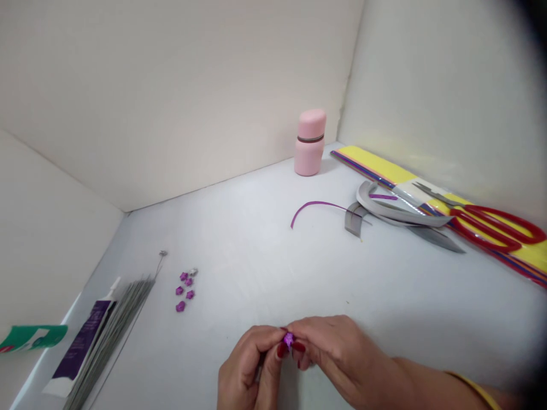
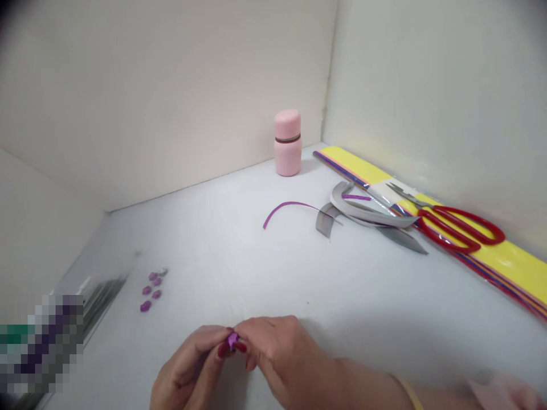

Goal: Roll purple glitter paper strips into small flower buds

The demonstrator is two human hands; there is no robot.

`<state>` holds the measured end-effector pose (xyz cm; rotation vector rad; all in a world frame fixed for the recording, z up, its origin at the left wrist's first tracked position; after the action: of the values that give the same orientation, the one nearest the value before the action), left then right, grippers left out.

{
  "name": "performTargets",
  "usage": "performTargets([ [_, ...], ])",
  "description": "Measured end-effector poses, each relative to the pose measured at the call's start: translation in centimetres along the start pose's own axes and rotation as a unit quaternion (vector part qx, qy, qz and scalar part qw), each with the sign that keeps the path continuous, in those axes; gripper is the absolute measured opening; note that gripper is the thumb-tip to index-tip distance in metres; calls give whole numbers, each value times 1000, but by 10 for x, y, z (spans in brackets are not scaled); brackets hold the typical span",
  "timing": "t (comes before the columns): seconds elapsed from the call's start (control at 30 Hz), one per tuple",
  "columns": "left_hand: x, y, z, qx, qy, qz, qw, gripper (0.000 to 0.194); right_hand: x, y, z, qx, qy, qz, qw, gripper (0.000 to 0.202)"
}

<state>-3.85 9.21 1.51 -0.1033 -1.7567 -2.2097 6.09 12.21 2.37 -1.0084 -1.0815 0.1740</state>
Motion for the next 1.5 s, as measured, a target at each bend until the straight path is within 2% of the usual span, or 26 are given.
performTargets([
  [0.1, 0, 8, -4, -44, 24, 59, 997, 11, -1, -4, -1, 9, 0, -25, 1000, 25],
  [0.23, -1, 10, -8, -54, 41, 92, 993, 12, -1, -3, -2, -3, 10, -7, 1000, 25],
  [0.4, -2, -1, -5, 13, 41, 28, 999, 12, 2, 8, -2, -44, 34, 83, 995, 28],
  [0.53, 6, -9, -9, 68, 84, -2, 994, 17, 5, 12, -1, -63, 36, 93, 993, 26],
  [0.63, 4, -1, -7, 38, 62, 33, 997, 11, 5, 9, 0, -49, 31, 71, 996, 26],
  [0.73, 4, 5, -3, 5, 46, 68, 997, 14, 4, 7, 0, -30, 34, 48, 998, 25],
  [0.9, 3, 4, 0, -3, 17, 76, 997, 17, 9, 5, -2, 1, 69, 35, 997, 27],
  [1.03, 2, 5, 0, -22, 12, 75, 997, 15, 9, 0, -2, 14, 59, -10, 998, 30],
  [1.2, 2, 12, -2, -85, 10, 118, 989, 15, 12, -6, -1, 36, 50, -55, 997, 30],
  [1.37, 2, 16, -5, -119, -12, 186, 975, 18, 14, -7, 2, 43, 30, -74, 996, 32],
  [1.5, -1, 20, -4, -130, -33, 196, 971, 20, 15, -3, 2, 35, 33, -70, 996, 30],
])
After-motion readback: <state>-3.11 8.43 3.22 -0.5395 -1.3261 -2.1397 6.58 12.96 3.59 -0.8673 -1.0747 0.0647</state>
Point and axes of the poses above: each hand's wrist, its own z-axis towards the middle knuckle, its own x-axis out of the back of the hand, y = z × x, the point moved 10 cm from there along z, towards the middle knuckle, and after that the axes turned 5 degrees about -y, right-handed, at the moved point
